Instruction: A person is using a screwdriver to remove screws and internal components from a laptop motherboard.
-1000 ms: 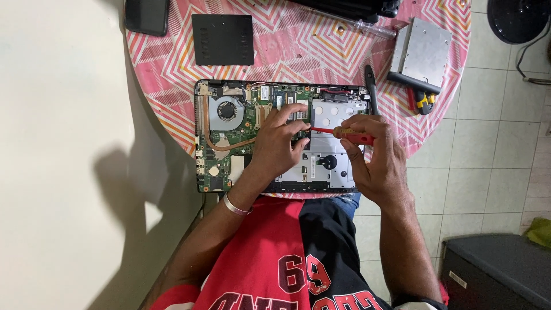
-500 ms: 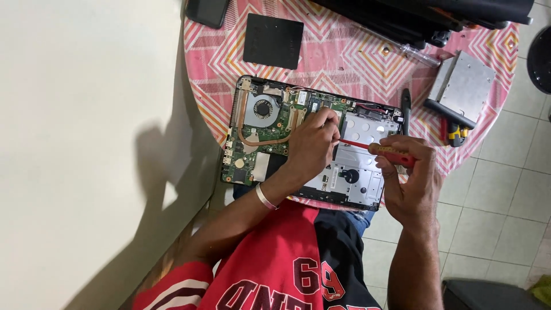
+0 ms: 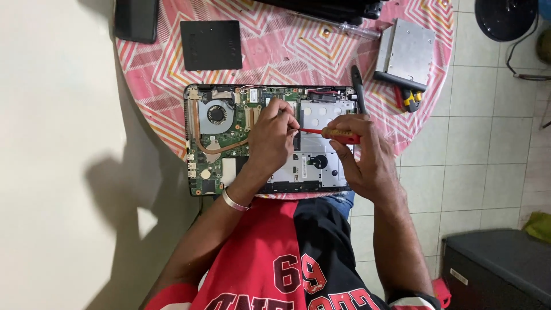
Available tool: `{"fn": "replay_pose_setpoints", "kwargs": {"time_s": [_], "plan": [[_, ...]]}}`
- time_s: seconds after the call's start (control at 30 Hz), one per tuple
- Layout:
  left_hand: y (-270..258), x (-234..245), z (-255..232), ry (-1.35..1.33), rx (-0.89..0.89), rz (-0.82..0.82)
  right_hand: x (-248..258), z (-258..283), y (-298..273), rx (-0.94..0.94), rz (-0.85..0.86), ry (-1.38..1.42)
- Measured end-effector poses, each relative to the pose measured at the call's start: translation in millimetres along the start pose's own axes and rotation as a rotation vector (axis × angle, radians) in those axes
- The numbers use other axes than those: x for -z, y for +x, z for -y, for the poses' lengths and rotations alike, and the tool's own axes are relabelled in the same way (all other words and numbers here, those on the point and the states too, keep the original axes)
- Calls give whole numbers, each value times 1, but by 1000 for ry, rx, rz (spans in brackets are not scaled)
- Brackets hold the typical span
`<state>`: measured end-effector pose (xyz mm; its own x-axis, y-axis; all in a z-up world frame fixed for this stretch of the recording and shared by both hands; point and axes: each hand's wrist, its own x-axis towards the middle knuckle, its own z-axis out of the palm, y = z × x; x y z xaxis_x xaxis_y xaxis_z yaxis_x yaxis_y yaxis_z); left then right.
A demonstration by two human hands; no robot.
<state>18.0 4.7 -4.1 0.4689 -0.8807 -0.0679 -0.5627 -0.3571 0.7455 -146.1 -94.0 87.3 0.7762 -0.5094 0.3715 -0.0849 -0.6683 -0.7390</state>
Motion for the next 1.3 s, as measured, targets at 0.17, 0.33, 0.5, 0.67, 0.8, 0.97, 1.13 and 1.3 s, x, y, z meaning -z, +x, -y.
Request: {"fn": "replay_pose_setpoints", "kwargs": {"time_s": [0.17, 0.33, 0.5, 0.67, 0.8, 0.97, 1.13, 1.3], "plan": [[0, 3, 1, 18, -6, 15, 0, -3, -3, -9, 0, 14], [0, 10, -3, -21, -33, 40, 2, -8, -5, -4, 6, 56], [2, 5, 3, -11, -39, 41, 2, -10, -8, -14, -9, 79], [2, 9, -1, 30, -49, 51, 3, -10, -10, -20, -10, 79], [2, 13, -8, 27, -47, 47, 0, -8, -9, 5, -20, 62], [3, 17, -11, 30, -44, 46, 1, -9, -9, 16, -23, 51], [4, 18, -5, 14, -36, 84, 0, -13, -11, 8, -20, 53], [2, 13, -7, 110, -81, 44, 4, -8, -9, -11, -23, 41]]}}
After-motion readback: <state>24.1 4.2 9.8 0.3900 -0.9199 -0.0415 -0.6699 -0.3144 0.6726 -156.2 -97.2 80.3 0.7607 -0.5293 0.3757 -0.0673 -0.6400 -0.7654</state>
